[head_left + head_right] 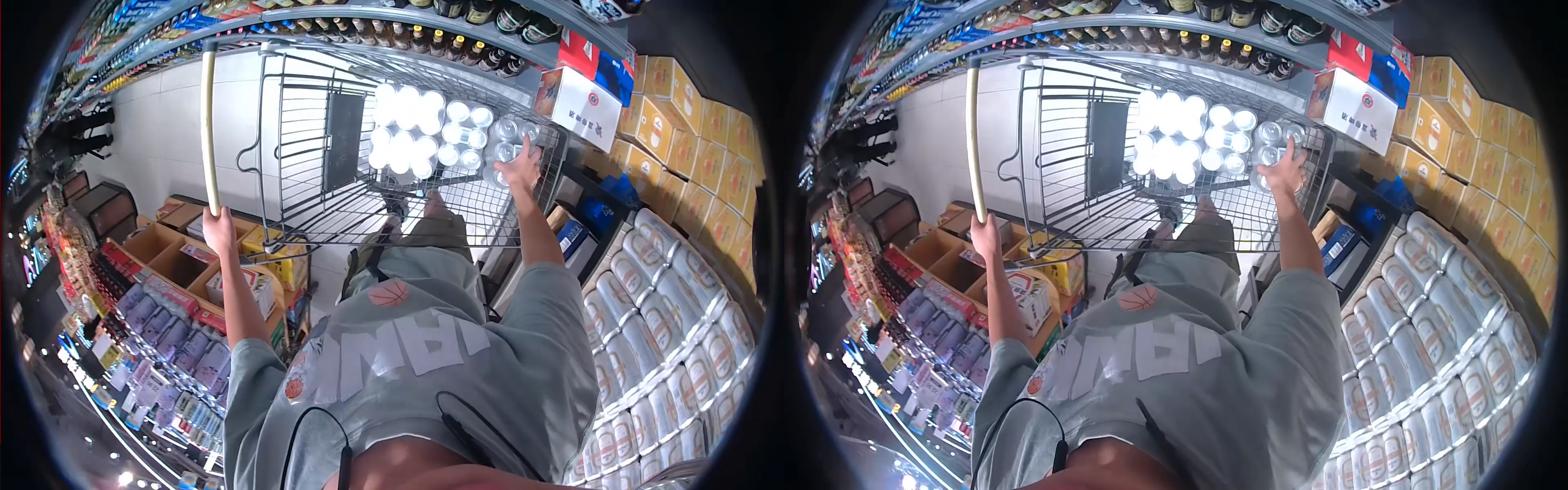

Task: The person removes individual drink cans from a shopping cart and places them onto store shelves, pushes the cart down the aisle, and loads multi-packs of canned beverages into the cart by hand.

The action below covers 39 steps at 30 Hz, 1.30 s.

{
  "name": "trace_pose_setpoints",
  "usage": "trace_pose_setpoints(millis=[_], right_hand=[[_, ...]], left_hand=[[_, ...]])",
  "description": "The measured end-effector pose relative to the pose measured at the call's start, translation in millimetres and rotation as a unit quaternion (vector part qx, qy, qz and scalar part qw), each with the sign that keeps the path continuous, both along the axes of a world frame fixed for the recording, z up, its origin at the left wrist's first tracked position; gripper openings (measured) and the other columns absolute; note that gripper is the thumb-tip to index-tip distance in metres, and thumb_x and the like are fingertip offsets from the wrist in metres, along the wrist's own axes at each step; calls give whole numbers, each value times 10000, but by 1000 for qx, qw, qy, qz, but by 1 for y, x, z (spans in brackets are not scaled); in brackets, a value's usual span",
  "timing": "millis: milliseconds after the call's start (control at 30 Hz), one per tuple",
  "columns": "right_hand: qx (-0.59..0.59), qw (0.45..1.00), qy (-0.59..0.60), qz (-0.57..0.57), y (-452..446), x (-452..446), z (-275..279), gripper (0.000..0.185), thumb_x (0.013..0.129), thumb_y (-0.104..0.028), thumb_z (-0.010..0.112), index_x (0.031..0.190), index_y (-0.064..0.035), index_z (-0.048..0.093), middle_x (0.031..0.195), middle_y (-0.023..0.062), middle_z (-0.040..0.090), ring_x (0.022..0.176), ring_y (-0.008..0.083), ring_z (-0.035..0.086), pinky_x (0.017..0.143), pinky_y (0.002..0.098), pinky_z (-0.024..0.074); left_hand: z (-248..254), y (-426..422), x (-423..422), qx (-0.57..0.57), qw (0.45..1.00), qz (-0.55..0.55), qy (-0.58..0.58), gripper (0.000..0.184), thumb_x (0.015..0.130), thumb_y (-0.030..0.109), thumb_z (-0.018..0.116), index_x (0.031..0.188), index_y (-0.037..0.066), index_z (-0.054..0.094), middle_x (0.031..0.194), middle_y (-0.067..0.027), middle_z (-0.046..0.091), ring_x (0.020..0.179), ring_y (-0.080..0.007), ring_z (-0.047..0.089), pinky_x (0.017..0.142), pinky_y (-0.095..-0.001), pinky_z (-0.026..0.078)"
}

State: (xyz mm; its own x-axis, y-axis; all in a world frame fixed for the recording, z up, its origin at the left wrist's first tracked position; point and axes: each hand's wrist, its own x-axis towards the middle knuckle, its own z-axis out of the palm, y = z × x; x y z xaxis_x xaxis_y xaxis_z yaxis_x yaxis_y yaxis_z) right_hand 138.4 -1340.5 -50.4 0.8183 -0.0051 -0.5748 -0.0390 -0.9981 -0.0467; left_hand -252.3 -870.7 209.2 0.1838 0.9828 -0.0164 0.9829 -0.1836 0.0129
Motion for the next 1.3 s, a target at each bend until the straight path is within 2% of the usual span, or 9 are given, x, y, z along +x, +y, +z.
trace_pose_setpoints(millis=[200,267,500,867,1033,1167,1200,1233,1300], right_hand=[[42,997,-55,-38,3,-4,-19,1125,543,-407,870,1467,-331,234,1489,181,255,1139,435,534,965,489,417],[75,992,-81,-61,8,-6,-18,1088,553,-394,867,1454,-288,267,1463,167,280,1187,432,490,981,489,403],[60,972,-217,-66,23,-23,-49,1056,516,-445,889,1415,-321,349,1439,154,299,1065,419,500,890,497,378],[93,982,-144,-77,23,-19,-53,1068,548,-450,863,1440,-299,297,1490,145,223,1171,407,428,944,494,353],[301,918,-235,-101,-21,-47,-46,815,732,-162,743,1422,-81,318,1440,267,285,1322,441,318,1102,502,288],[265,947,-168,-63,-53,-115,-22,753,741,-127,724,1396,-39,363,1396,294,360,1327,442,331,1109,496,275],[267,960,-60,-67,-61,-133,-13,733,745,-136,721,1385,-28,378,1385,298,371,1328,436,331,1109,491,280],[225,973,-45,-37,-63,-156,-13,656,732,-154,715,1310,11,451,1348,263,452,1269,413,414,1064,460,351],[228,970,71,42,-67,-173,4,456,767,-276,655,1178,-85,605,1178,153,626,1086,334,597,928,421,478]], left_hand=[[-9,9,-11,-1,998,-21,-55,300,776,278,578,937,28,613,762,-188,635,708,-379,622,677,-461,470],[-10,7,-9,21,999,-19,-35,274,793,247,590,888,-10,589,688,-149,597,629,-272,591,630,-414,460],[-9,1,-9,18,998,-43,-46,254,776,244,575,809,-6,547,666,-168,574,607,-322,573,617,-439,446],[-10,4,-5,14,997,-33,-68,266,778,264,602,782,3,548,673,-162,590,625,-342,586,624,-439,448],[-11,15,-13,14,997,-46,-61,281,768,280,608,823,7,575,718,-171,621,686,-365,617,667,-455,467],[-16,30,-24,-11,997,-48,-56,298,755,311,605,844,27,585,744,-166,635,715,-370,625,688,-464,472],[-15,30,-23,-19,997,-50,-59,297,757,312,612,849,31,588,748,-163,638,721,-369,626,689,-462,473],[-17,35,-26,-30,995,-51,-82,309,765,326,634,865,37,593,759,-156,644,731,-366,628,695,-454,476],[-16,38,-25,-43,995,-60,-64,336,772,346,651,908,44,592,796,-158,655,781,-372,634,727,-457,476]])
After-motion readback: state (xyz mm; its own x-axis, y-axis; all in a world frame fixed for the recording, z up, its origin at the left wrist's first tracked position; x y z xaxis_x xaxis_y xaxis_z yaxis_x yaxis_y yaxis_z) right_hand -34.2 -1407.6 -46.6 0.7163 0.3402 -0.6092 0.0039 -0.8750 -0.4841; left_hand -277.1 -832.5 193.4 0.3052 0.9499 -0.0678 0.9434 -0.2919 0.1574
